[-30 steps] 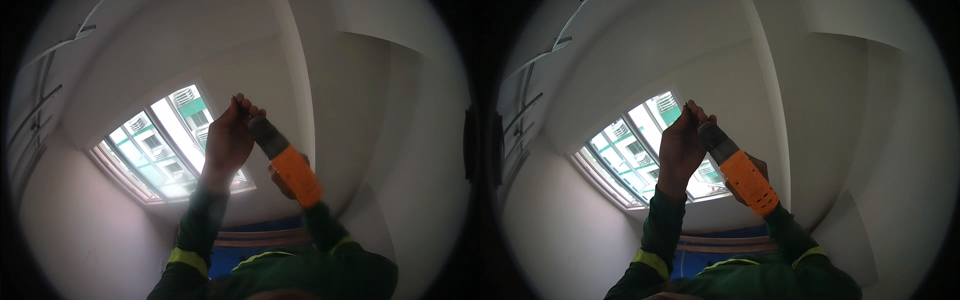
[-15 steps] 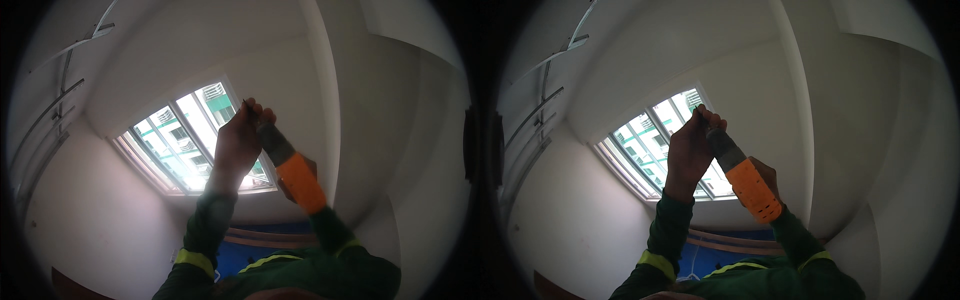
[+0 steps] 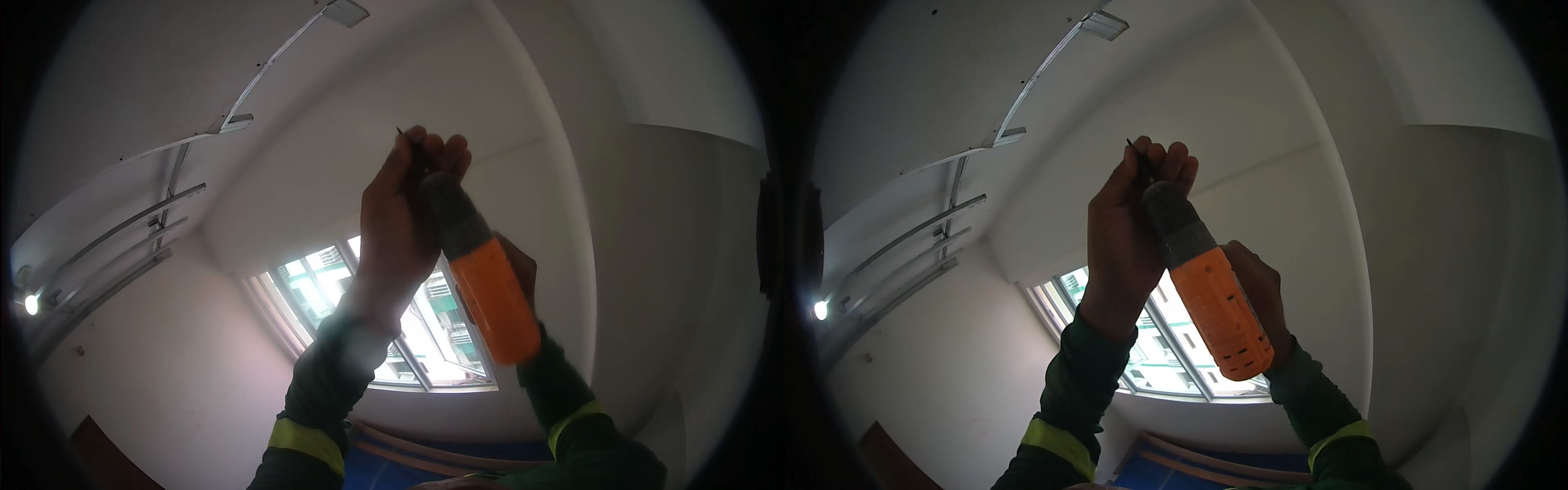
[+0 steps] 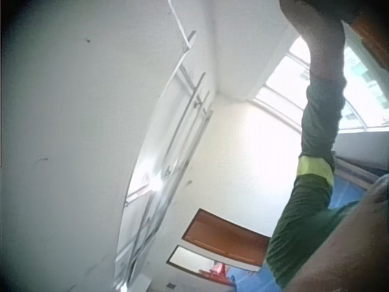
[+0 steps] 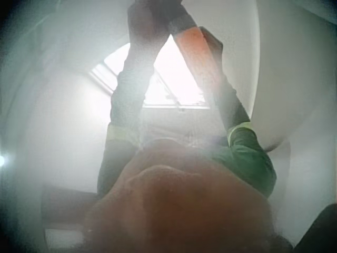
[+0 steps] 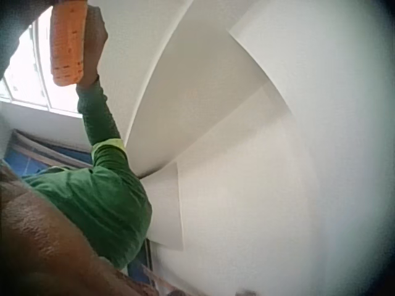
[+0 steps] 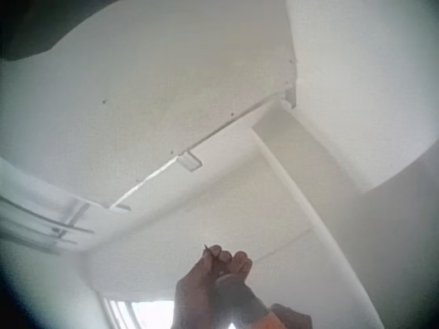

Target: The person uses an orange cordless drill to fasten screws into ceiling-mounted metal tracks, then switches to a teal corded drill to continue securing the same tracks. They also use a manual pipe cutter to trim a metal conduit near the ceiling. The work occurs in a room with a blue floor and a large window.

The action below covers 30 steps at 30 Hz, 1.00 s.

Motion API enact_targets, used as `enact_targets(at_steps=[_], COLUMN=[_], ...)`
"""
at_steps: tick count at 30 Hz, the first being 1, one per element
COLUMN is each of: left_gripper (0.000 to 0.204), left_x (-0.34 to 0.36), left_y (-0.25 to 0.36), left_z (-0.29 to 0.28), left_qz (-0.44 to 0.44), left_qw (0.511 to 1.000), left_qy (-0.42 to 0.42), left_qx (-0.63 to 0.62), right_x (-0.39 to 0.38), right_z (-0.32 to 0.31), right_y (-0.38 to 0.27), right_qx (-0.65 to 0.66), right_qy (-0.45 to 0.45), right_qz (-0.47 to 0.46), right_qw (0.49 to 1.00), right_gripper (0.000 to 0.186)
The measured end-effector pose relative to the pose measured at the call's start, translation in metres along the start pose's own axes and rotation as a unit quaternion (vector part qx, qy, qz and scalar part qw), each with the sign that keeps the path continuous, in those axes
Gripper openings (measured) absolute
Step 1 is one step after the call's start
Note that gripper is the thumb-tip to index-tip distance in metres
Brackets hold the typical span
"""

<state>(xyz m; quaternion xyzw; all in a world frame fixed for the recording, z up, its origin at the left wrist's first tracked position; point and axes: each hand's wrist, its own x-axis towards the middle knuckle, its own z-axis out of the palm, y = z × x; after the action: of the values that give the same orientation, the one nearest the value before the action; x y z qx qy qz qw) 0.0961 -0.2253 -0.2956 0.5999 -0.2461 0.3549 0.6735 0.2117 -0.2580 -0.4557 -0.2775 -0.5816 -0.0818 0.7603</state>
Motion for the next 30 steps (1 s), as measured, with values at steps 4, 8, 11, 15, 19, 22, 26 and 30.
enact_targets(at_steps=[4, 8, 11, 15, 19, 22, 26, 30], left_gripper=[0.022, 0.027, 0.032, 0.036, 0.034, 0.034, 0.045, 0.031], left_x=[0.035, 0.093, 0.132, 0.172, 0.202, 0.213, 0.223, 0.227], left_y=[0.033, 0.068, 0.106, 0.162, 0.188, 0.211, 0.237, 0.188], left_z=[0.008, 0.003, 0.000, -0.021, -0.022, -0.036, -0.046, -0.019], left_qz=[0.053, 0.100, 0.098, 0.125, 0.117, 0.145, 0.142, 0.161], left_qw=[0.994, 0.975, 0.926, 0.781, 0.736, 0.648, 0.611, 0.722], left_qy=[0.003, 0.016, 0.097, 0.091, 0.076, 0.011, -0.026, 0.143], left_qx=[0.096, 0.197, 0.352, 0.605, 0.662, 0.748, 0.778, 0.657], right_x=[0.061, 0.139, 0.188, 0.235, 0.266, 0.277, 0.288, 0.295], right_z=[0.019, 0.027, 0.041, 0.061, 0.074, 0.083, 0.101, 0.097], right_y=[0.005, 0.011, 0.011, 0.017, 0.026, 0.030, 0.033, 0.039], right_qx=[-0.022, -0.073, -0.148, -0.114, -0.098, -0.029, -0.041, -0.055], right_qy=[0.001, 0.011, 0.046, 0.076, 0.111, 0.098, 0.111, 0.114], right_qz=[-0.147, -0.253, -0.312, -0.364, -0.395, -0.404, -0.398, -0.411], right_qw=[0.989, 0.965, 0.937, 0.921, 0.907, 0.909, 0.910, 0.903], right_gripper=[0.030, 0.034, 0.035, 0.035, 0.039, 0.045, 0.049, 0.053])
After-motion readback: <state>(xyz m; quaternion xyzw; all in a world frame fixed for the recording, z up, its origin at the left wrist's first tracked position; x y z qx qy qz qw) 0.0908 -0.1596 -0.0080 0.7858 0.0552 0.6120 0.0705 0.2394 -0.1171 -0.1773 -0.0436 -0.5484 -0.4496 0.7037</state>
